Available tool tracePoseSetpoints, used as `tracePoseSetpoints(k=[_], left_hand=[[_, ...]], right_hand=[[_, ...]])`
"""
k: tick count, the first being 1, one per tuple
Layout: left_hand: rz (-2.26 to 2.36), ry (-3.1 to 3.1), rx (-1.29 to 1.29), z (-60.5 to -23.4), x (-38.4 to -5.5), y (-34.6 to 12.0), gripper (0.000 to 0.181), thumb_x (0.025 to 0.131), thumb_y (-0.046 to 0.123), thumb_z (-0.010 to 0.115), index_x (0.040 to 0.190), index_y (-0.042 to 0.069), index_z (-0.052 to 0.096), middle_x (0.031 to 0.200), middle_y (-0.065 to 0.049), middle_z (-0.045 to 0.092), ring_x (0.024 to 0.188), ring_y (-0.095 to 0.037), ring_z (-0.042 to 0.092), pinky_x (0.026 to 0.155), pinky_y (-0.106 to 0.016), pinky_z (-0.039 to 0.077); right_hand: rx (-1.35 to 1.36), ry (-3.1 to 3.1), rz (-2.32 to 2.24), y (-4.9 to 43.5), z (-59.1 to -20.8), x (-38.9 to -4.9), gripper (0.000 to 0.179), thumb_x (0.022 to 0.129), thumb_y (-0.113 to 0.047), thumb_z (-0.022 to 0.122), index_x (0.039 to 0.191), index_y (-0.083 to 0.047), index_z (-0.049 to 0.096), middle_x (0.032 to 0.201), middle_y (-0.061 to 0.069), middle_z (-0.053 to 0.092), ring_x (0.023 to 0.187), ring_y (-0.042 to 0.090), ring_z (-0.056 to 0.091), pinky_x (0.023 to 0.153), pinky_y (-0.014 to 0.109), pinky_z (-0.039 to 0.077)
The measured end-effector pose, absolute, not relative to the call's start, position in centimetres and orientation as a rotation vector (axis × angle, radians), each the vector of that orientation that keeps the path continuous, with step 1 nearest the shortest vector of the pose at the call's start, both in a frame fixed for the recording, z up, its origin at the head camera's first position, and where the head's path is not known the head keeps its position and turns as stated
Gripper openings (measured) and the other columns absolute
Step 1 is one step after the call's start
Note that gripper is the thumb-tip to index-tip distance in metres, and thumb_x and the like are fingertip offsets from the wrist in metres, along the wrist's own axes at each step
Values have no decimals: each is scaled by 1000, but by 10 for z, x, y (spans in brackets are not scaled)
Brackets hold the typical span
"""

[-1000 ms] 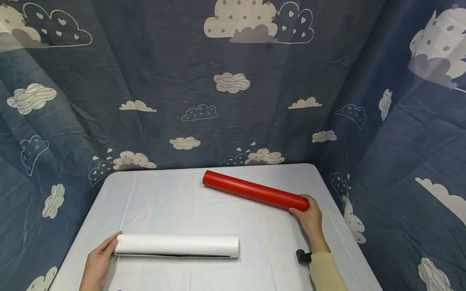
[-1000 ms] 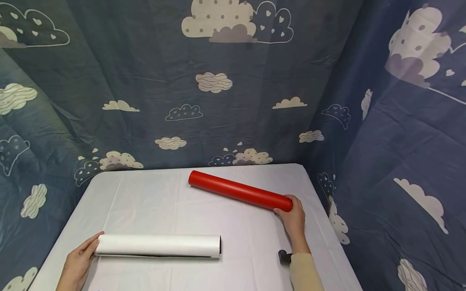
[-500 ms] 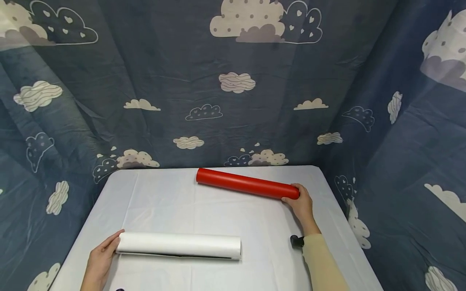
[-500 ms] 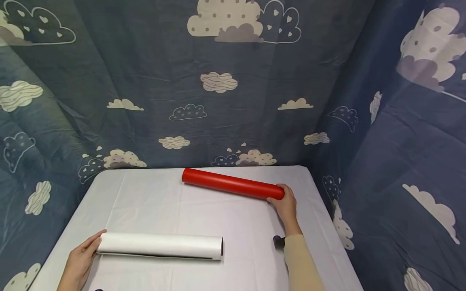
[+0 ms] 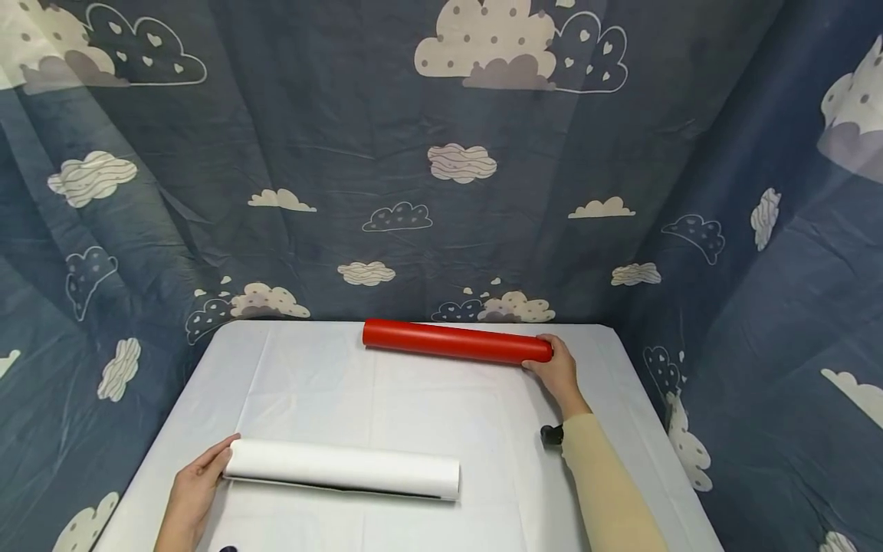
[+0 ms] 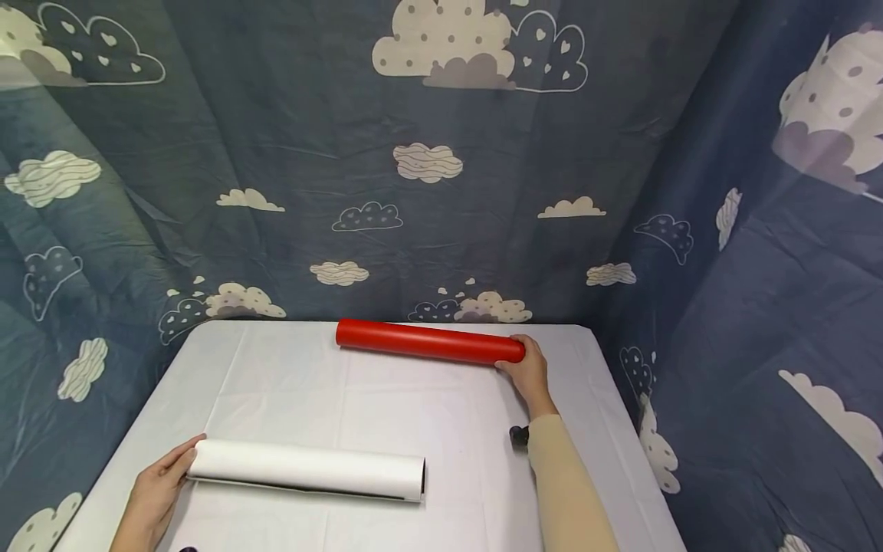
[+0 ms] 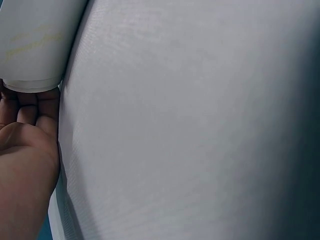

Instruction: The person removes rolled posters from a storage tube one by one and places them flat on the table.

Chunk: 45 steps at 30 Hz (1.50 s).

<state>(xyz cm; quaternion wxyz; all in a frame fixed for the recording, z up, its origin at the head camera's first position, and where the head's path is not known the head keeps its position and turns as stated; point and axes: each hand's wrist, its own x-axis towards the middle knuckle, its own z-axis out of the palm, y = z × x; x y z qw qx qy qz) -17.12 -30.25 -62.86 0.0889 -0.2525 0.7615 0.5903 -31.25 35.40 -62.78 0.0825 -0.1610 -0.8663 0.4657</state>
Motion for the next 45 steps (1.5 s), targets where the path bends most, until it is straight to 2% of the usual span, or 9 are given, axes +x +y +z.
tracePoseSetpoints(k=[4, 12, 15, 19, 25, 30, 37, 41, 45], left_hand=[[1763, 2256, -744, -628, -172, -304, 80, 97, 65, 63, 158, 15, 50, 113, 44, 56, 160, -24, 33, 87, 2, 46], [1759, 2276, -756, -632, -172, -305, 76, 97, 64, 65, 155, 17, 54, 119, 39, 57, 155, -13, 40, 87, 0, 48], [1765, 2290, -754, -632, -173, -304, 78, 97, 65, 65, 156, 16, 54, 116, 40, 58, 156, -17, 41, 87, 1, 47], [1764, 2301, -747, -633, -173, -303, 79, 97, 65, 63, 156, 14, 53, 132, 34, 57, 159, -26, 37, 86, 2, 47], [1768, 2293, -739, -631, -173, -304, 79, 97, 65, 63, 157, 15, 52, 134, 32, 57, 158, -24, 38, 88, 1, 47], [1769, 2293, -714, -632, -172, -306, 81, 97, 66, 63, 157, 14, 51, 148, 22, 54, 159, -27, 36, 88, 1, 47], [1789, 2279, -710, -634, -170, -308, 76, 97, 63, 66, 156, 15, 54, 123, 36, 60, 147, -1, 47, 91, 0, 48], [1791, 2275, -684, -633, -169, -308, 79, 97, 65, 65, 157, 15, 53, 128, 34, 59, 156, -16, 41, 92, 0, 46], [1779, 2283, -674, -631, -171, -307, 80, 98, 66, 62, 157, 15, 51, 156, 14, 52, 160, -27, 34, 96, -1, 46]], right_hand=[[-458, -2621, 1370, 346, -627, -329, 74, 90, -10, 85, 153, -10, 48, 159, 20, 48, 143, 43, 45, 121, 63, 42], [-421, -2708, 1324, 334, -624, -358, 79, 89, -7, 85, 157, -10, 46, 163, 21, 46, 146, 45, 44, 124, 65, 36], [-416, -2720, 1316, 328, -622, -366, 79, 88, -6, 86, 157, -10, 46, 162, 21, 47, 145, 44, 45, 126, 64, 35], [-414, -2727, 1321, 317, -619, -375, 79, 87, -3, 86, 155, -10, 47, 161, 20, 49, 144, 44, 46, 126, 63, 35], [-387, -2736, 1316, 295, -617, -385, 80, 87, -2, 86, 156, -10, 46, 161, 20, 48, 145, 44, 47, 126, 61, 35], [-397, -2727, 1316, 279, -616, -388, 80, 86, 0, 86, 155, -13, 47, 163, 19, 45, 147, 44, 45, 127, 62, 34], [-392, -2723, 1284, 273, -619, -385, 80, 86, -2, 86, 155, -12, 47, 162, 18, 46, 146, 44, 47, 126, 62, 35], [-365, -2731, 1293, 275, -619, -385, 83, 86, 0, 84, 158, -15, 46, 168, 17, 41, 150, 44, 43, 128, 62, 32], [-315, -2731, 1322, 278, -614, -385, 85, 89, -1, 82, 162, -19, 42, 176, 14, 28, 157, 44, 35, 129, 62, 29]])
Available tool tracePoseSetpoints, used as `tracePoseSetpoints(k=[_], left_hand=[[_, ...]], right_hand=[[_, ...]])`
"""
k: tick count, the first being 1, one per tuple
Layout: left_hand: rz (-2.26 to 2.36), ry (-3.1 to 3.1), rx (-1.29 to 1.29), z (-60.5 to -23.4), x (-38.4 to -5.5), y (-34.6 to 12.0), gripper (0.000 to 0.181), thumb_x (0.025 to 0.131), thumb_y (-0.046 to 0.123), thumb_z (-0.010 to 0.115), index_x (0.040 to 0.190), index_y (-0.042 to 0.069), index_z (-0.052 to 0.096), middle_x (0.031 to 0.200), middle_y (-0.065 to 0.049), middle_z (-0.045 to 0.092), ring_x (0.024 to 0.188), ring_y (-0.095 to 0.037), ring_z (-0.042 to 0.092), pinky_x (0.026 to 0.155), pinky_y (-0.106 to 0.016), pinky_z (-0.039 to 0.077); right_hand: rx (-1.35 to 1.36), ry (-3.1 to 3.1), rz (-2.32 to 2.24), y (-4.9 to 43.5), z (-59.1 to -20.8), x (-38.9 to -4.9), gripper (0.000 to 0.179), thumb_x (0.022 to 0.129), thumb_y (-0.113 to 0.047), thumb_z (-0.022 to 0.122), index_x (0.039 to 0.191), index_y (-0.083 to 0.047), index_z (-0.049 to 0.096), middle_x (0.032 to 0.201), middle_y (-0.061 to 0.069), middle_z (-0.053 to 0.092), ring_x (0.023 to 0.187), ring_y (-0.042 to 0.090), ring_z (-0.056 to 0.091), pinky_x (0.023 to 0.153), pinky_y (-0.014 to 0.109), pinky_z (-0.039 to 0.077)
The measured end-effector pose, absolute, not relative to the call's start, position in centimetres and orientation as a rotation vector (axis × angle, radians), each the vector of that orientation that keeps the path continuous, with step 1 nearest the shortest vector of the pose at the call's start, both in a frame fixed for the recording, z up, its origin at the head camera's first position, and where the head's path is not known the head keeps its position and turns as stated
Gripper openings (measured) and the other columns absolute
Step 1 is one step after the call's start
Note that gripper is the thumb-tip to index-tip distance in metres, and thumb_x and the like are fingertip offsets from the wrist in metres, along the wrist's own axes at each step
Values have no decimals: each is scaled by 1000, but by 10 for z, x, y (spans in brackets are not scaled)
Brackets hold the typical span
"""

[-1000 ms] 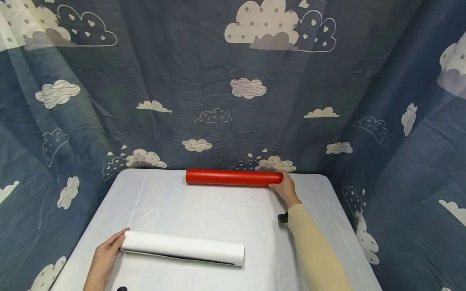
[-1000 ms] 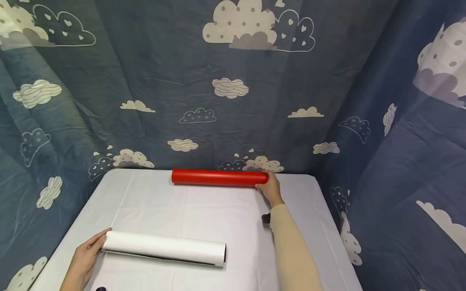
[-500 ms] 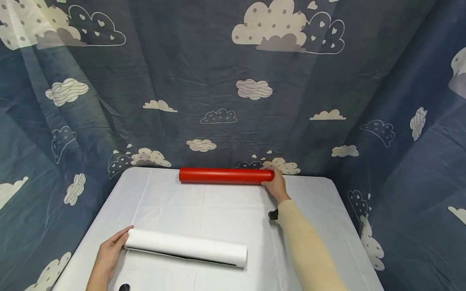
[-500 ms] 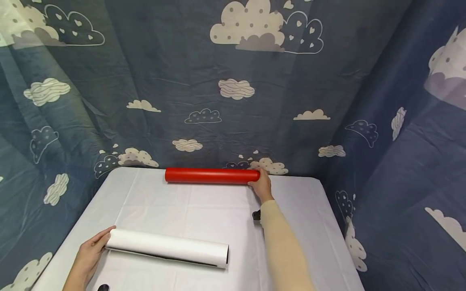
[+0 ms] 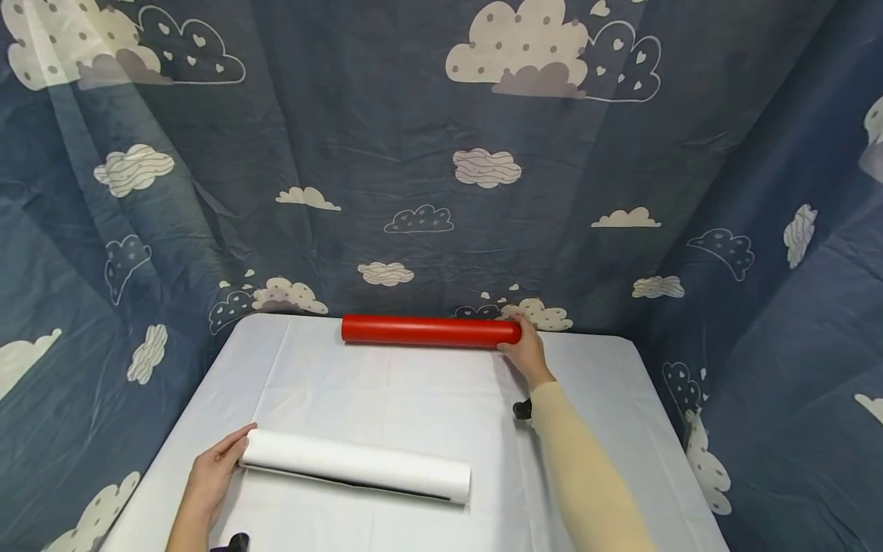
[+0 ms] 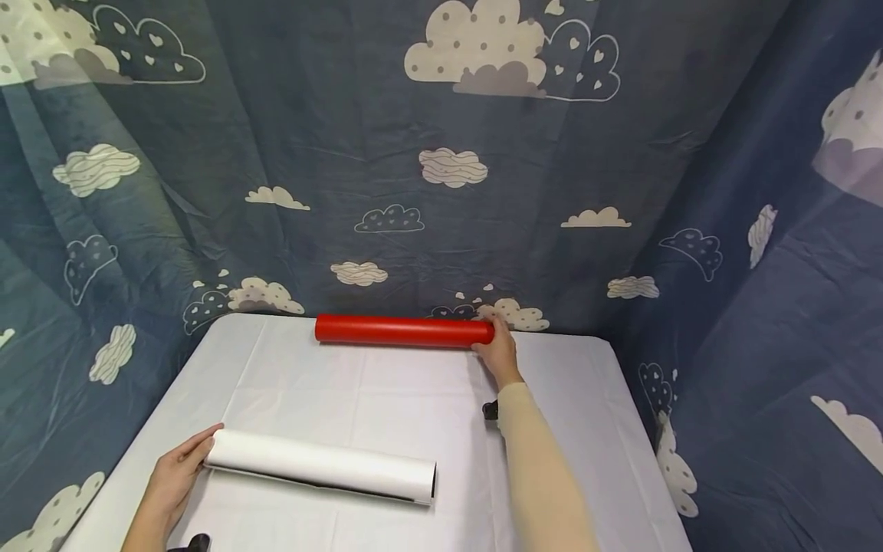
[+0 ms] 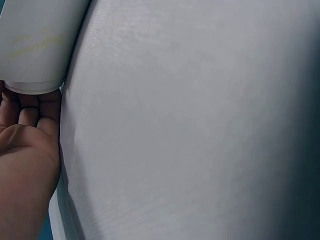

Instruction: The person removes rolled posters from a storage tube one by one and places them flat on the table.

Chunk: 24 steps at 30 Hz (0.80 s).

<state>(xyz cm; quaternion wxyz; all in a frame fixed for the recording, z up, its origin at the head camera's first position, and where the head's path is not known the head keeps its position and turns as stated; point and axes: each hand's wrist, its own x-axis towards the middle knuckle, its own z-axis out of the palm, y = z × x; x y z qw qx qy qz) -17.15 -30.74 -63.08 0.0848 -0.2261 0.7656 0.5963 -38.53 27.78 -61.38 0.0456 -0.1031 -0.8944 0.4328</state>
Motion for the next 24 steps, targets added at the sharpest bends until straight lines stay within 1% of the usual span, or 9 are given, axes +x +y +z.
tracePoseSetpoints(k=[2, 3, 5, 7, 9, 14, 17, 21, 24], left_hand=[[1770, 2289, -678, -631, -173, -306, 77, 100, 64, 61, 158, 15, 51, 164, 3, 46, 160, -27, 34, 97, -1, 46], [1766, 2292, -681, -631, -173, -305, 76, 101, 64, 60, 158, 15, 51, 167, -4, 42, 160, -27, 35, 97, -2, 46], [1772, 2287, -671, -630, -173, -304, 73, 103, 60, 59, 158, 13, 50, 168, -6, 41, 160, -27, 34, 98, -2, 47], [1776, 2279, -677, -630, -174, -302, 72, 103, 59, 59, 158, 14, 50, 169, -7, 40, 160, -27, 34, 99, -3, 47], [1779, 2270, -670, -629, -174, -302, 72, 104, 59, 59, 159, 14, 49, 170, -7, 38, 161, -26, 33, 104, -6, 47], [1783, 2266, -679, -626, -176, -303, 71, 103, 60, 59, 158, 16, 49, 169, -3, 38, 162, -24, 30, 119, -19, 41], [1786, 2261, -677, -625, -176, -304, 71, 103, 59, 59, 159, 16, 49, 170, -4, 37, 163, -24, 28, 124, -27, 37], [1774, 2256, -692, -624, -174, -304, 70, 105, 57, 58, 159, 15, 48, 171, -7, 35, 163, -26, 27, 126, -30, 35], [1764, 2258, -706, -624, -173, -303, 69, 105, 57, 58, 159, 16, 48, 171, -6, 36, 163, -26, 28, 125, -30, 36]], right_hand=[[-299, -2726, 1326, 281, -608, -382, 84, 90, -3, 82, 162, -20, 42, 177, 14, 26, 158, 44, 33, 129, 62, 29], [-298, -2724, 1325, 283, -605, -380, 83, 91, -5, 81, 162, -20, 41, 177, 14, 24, 159, 44, 32, 129, 63, 29], [-295, -2711, 1320, 286, -596, -374, 82, 93, -9, 81, 163, -21, 40, 178, 13, 21, 161, 44, 27, 129, 64, 28], [-291, -2693, 1317, 289, -586, -366, 81, 94, -15, 81, 163, -20, 39, 179, 11, 19, 162, 44, 26, 127, 65, 29], [-286, -2653, 1336, 290, -574, -357, 81, 95, -20, 81, 164, -20, 38, 180, 8, 16, 163, 42, 24, 127, 63, 31], [-215, -2503, 1462, 281, -541, -322, 81, 95, -26, 83, 163, -23, 40, 180, 3, 19, 165, 36, 23, 128, 59, 31], [-142, -2446, 1479, 271, -525, -292, 81, 93, -29, 84, 162, -26, 41, 179, 1, 23, 164, 34, 25, 128, 59, 31], [-27, -2421, 1453, 257, -510, -251, 81, 91, -25, 87, 161, -27, 44, 177, -1, 30, 163, 30, 29, 128, 57, 33], [58, -2420, 1455, 245, -502, -221, 82, 89, -20, 88, 159, -28, 46, 175, -1, 33, 163, 28, 30, 129, 55, 33]])
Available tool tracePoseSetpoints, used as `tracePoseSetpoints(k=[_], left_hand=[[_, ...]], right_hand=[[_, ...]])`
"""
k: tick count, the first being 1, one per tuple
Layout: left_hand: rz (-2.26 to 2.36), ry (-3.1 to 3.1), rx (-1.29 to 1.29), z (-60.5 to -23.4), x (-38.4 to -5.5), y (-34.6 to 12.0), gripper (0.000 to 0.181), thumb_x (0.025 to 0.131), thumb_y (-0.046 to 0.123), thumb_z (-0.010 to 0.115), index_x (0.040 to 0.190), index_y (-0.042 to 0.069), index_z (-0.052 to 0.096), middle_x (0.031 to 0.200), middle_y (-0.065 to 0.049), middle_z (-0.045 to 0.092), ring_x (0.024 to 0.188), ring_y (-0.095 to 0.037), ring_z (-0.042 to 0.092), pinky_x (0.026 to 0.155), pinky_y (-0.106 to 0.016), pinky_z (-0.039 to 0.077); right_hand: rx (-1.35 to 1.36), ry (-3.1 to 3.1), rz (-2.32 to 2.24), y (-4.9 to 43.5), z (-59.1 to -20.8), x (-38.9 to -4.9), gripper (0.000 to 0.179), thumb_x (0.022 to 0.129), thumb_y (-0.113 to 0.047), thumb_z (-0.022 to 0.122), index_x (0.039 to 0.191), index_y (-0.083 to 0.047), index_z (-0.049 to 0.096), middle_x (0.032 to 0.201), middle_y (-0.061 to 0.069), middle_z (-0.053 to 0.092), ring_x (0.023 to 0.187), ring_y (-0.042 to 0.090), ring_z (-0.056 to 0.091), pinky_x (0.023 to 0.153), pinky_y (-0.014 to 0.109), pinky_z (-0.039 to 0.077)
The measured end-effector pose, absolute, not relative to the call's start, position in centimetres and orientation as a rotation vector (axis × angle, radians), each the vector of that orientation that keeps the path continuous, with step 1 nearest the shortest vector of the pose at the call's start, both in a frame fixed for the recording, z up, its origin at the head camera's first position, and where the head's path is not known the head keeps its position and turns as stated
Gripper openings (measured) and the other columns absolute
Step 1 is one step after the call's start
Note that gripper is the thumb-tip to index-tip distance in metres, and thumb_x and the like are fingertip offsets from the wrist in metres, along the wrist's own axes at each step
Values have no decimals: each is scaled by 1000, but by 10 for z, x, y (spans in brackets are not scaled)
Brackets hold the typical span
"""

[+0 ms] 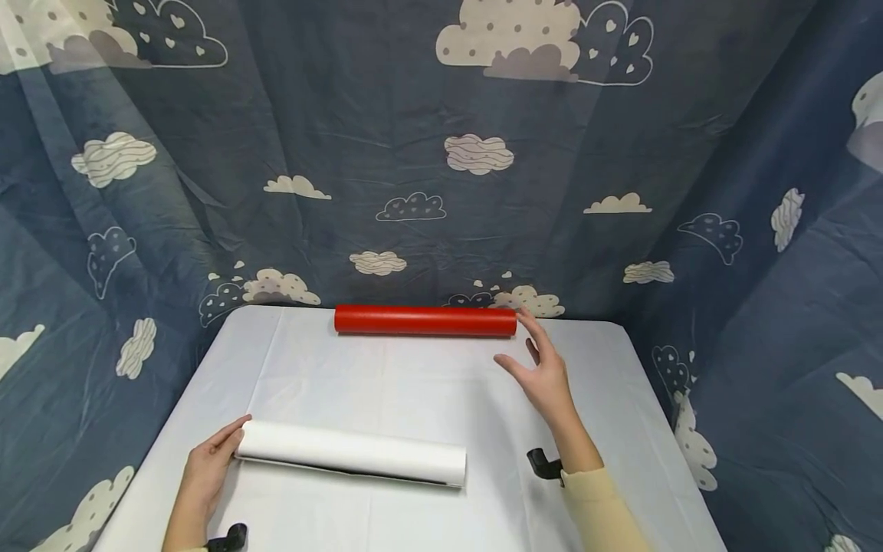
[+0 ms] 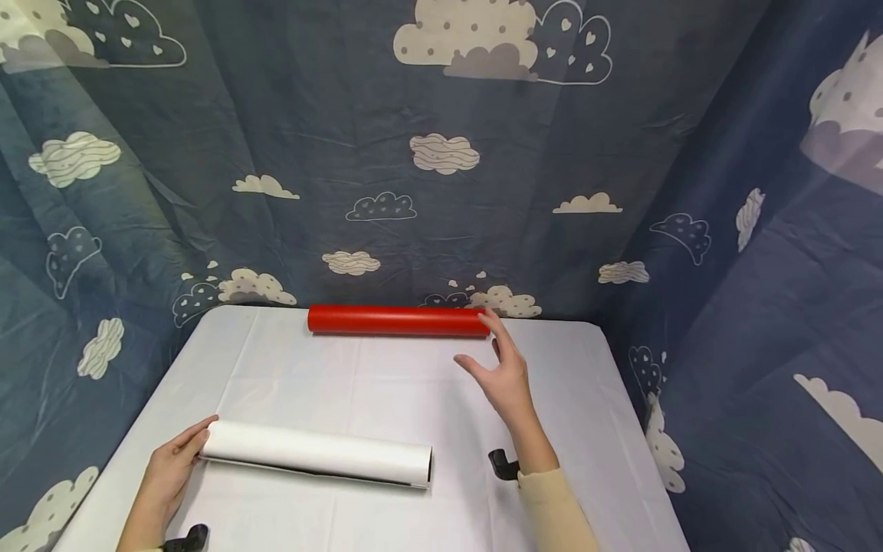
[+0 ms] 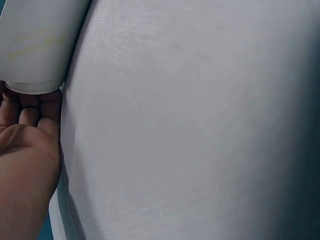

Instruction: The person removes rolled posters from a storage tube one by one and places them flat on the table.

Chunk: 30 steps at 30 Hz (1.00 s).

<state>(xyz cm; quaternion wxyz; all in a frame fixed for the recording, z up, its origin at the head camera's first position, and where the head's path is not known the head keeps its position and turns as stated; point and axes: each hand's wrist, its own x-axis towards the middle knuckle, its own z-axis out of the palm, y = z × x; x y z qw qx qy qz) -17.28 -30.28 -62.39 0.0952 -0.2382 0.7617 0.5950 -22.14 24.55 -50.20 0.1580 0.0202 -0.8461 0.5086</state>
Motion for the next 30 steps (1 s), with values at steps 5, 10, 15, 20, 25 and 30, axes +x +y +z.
tracePoseSetpoints(k=[5, 10, 15, 20, 25, 30], left_hand=[[1766, 2271, -664, -622, -173, -305, 73, 104, 60, 56, 161, 15, 46, 173, -7, 34, 164, -27, 25, 126, -31, 34], [1775, 2270, -685, -623, -175, -305, 71, 104, 59, 58, 160, 17, 48, 171, -2, 37, 163, -24, 29, 121, -22, 39], [1797, 2259, -700, -624, -176, -306, 71, 102, 59, 62, 158, 17, 50, 163, 13, 45, 162, -22, 32, 115, -13, 43], [1808, 2243, -707, -625, -175, -305, 72, 101, 59, 63, 157, 17, 51, 153, 24, 51, 161, -22, 33, 109, -7, 45], [1800, 2251, -698, -625, -173, -303, 72, 101, 58, 62, 158, 15, 50, 165, 5, 42, 162, -23, 32, 118, -17, 42], [1799, 2258, -702, -626, -173, -303, 71, 102, 57, 62, 157, 14, 51, 162, 8, 45, 161, -24, 33, 119, -18, 42]], right_hand=[[177, -2444, 1434, 223, -499, -184, 85, 85, -19, 91, 158, -27, 47, 173, 2, 38, 161, 29, 35, 126, 50, 35], [283, -2500, 1402, 195, -510, -154, 81, 83, -25, 93, 154, -30, 53, 169, 0, 45, 156, 31, 43, 123, 54, 40], [437, -2615, 1183, 163, -535, -128, 81, 77, -35, 96, 149, -36, 58, 165, -5, 49, 152, 27, 49, 116, 59, 49], [660, -2653, 835, 140, -568, -108, 83, 73, -46, 97, 147, -32, 61, 162, -3, 53, 150, 26, 51, 115, 53, 52], [696, -2591, 573, 133, -595, -103, 84, 66, -46, 99, 141, -30, 64, 152, -1, 62, 138, 24, 60, 109, 50, 56], [668, -2584, 523, 133, -608, -103, 78, 63, -36, 103, 132, -29, 68, 135, -3, 68, 124, 17, 65, 102, 38, 59]])
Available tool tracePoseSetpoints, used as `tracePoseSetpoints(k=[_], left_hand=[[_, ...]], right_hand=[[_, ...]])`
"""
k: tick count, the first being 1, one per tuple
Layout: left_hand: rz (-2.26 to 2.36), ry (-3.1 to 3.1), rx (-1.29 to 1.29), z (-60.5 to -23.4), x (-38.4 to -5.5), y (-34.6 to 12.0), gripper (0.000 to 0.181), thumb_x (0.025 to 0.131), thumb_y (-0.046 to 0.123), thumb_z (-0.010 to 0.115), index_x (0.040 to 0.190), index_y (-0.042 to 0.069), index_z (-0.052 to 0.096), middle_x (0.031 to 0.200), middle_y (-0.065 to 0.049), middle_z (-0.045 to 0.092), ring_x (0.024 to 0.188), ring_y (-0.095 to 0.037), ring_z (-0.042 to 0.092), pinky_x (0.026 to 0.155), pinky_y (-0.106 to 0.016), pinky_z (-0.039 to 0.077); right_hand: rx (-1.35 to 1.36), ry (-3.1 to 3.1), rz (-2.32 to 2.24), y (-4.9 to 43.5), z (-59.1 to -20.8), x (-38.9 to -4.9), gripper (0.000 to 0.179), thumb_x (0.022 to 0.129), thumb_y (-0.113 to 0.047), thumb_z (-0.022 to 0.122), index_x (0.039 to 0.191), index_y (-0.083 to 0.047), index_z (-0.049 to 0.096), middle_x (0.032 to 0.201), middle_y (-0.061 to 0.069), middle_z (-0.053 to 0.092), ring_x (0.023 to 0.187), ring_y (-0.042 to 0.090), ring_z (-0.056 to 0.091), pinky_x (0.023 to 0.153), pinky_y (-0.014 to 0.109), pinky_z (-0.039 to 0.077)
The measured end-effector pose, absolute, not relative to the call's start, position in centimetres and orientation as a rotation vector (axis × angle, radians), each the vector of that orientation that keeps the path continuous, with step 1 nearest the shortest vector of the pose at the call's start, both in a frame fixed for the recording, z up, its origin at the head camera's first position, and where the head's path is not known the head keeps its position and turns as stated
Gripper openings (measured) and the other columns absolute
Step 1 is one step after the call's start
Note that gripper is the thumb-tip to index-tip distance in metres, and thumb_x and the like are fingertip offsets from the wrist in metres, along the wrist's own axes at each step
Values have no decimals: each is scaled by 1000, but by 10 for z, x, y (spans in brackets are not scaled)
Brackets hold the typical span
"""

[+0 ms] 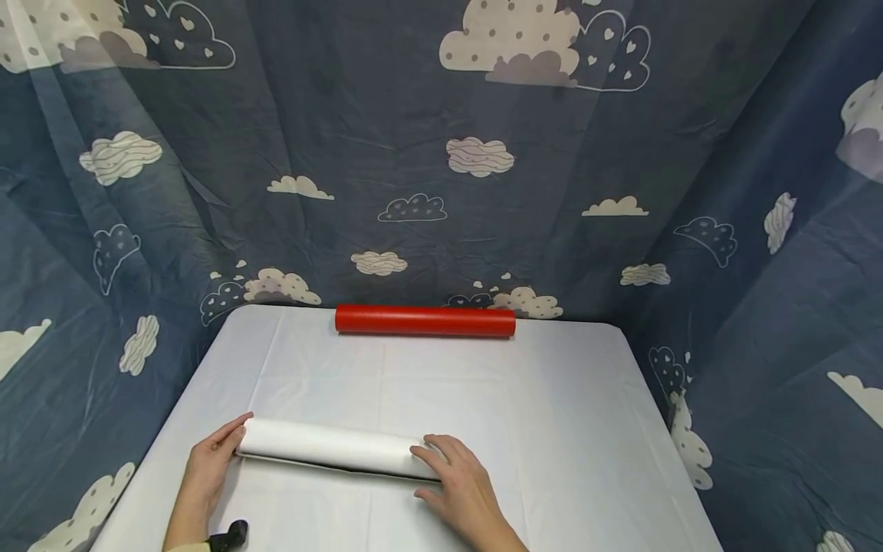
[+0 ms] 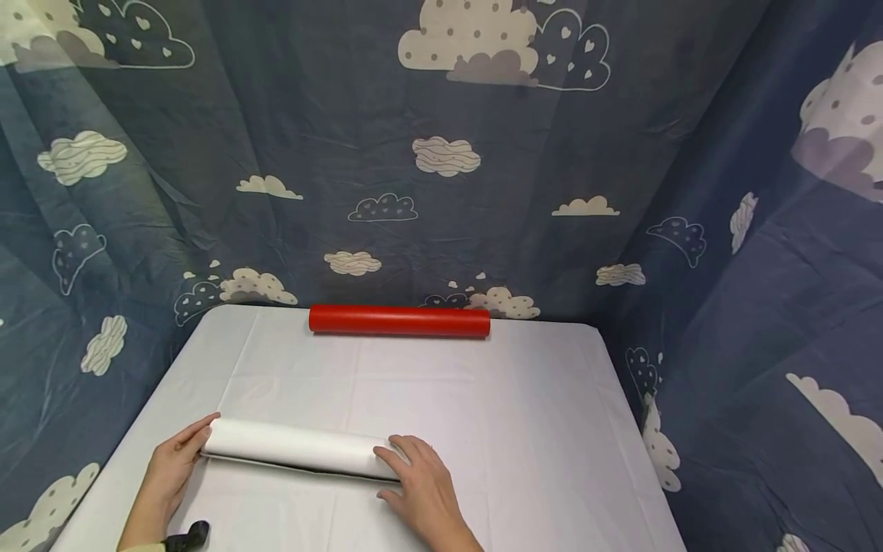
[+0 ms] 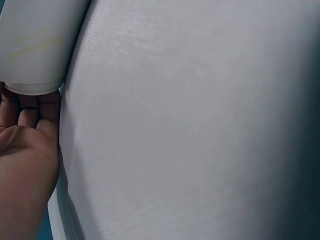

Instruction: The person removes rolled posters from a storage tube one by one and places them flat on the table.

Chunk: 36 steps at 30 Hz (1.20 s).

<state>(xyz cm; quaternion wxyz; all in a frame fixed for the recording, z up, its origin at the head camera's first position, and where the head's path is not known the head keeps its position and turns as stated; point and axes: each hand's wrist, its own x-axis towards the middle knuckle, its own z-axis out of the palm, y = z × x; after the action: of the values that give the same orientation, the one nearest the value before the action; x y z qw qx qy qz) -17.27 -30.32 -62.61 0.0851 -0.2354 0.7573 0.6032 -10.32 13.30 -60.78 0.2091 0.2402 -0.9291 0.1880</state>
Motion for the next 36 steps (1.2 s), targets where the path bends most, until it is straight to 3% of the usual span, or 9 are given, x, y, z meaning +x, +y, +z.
tracePoseSetpoints(k=[5, 9, 12, 14, 17, 20, 24, 31, 36], left_hand=[[1783, 2288, -673, -626, -173, -304, 69, 102, 57, 63, 156, 16, 53, 144, 28, 55, 159, -22, 37, 102, -5, 47], [1603, 2467, -580, -615, -172, -303, 61, 107, 54, 57, 156, 17, 55, 153, 7, 60, 138, -12, 56, 85, -4, 49], [1424, 2747, -416, -596, -171, -295, 49, 110, 41, 56, 152, 14, 60, 153, -17, 59, 120, -15, 61, 91, -25, 56], [1321, 2955, -221, -580, -171, -285, 41, 109, 29, 62, 147, 12, 64, 148, -20, 61, 121, -27, 63, 98, -47, 56], [1202, 3138, 220, -559, -174, -265, 43, 99, 14, 75, 142, 10, 68, 150, -20, 58, 138, -49, 52, 108, -72, 42], [981, 3135, 641, -550, -182, -243, 58, 86, 17, 87, 141, 14, 69, 155, -19, 56, 140, -55, 49, 111, -78, 36], [662, 2966, 895, -552, -190, -221, 76, 76, 24, 94, 147, 22, 65, 158, -18, 54, 141, -53, 53, 114, -78, 36], [405, 2776, 827, -562, -198, -202, 81, 84, 19, 89, 157, 31, 54, 152, -8, 60, 119, -32, 70, 94, -52, 59], [347, 2709, 741, -557, -204, -189, 87, 84, 17, 90, 158, 39, 50, 139, -5, 69, 122, -30, 69, 105, -57, 55]], right_hand=[[625, -2619, 541, 133, -615, -105, 60, 69, -22, 100, 123, -28, 73, 127, -7, 72, 119, 15, 67, 99, 36, 60], [580, -2647, 555, 132, -620, -107, 51, 73, -20, 97, 119, -27, 75, 126, -8, 72, 119, 14, 67, 99, 35, 60], [559, -2666, 558, 133, -622, -108, 51, 73, -22, 97, 119, -28, 76, 126, -8, 72, 119, 13, 67, 99, 35, 59], [553, -2669, 557, 133, -623, -109, 51, 72, -22, 97, 118, -28, 76, 125, -9, 72, 119, 13, 67, 99, 35, 59], [553, -2661, 566, 133, -623, -109, 52, 71, -22, 98, 118, -28, 76, 125, -9, 72, 118, 13, 67, 100, 35, 59], [555, -2649, 586, 133, -623, -110, 53, 70, -21, 98, 118, -29, 76, 125, -9, 72, 119, 12, 67, 100, 34, 59], [563, -2645, 597, 134, -622, -112, 53, 71, -21, 98, 119, -29, 76, 126, -9, 72, 120, 13, 66, 100, 33, 59], [540, -2635, 570, 142, -617, -125, 53, 70, -17, 98, 117, -27, 76, 124, -7, 73, 117, 15, 68, 104, 38, 58], [515, -2631, 556, 149, -612, -141, 61, 71, -14, 99, 125, -25, 73, 130, -2, 72, 124, 21, 67, 115, 51, 51]])
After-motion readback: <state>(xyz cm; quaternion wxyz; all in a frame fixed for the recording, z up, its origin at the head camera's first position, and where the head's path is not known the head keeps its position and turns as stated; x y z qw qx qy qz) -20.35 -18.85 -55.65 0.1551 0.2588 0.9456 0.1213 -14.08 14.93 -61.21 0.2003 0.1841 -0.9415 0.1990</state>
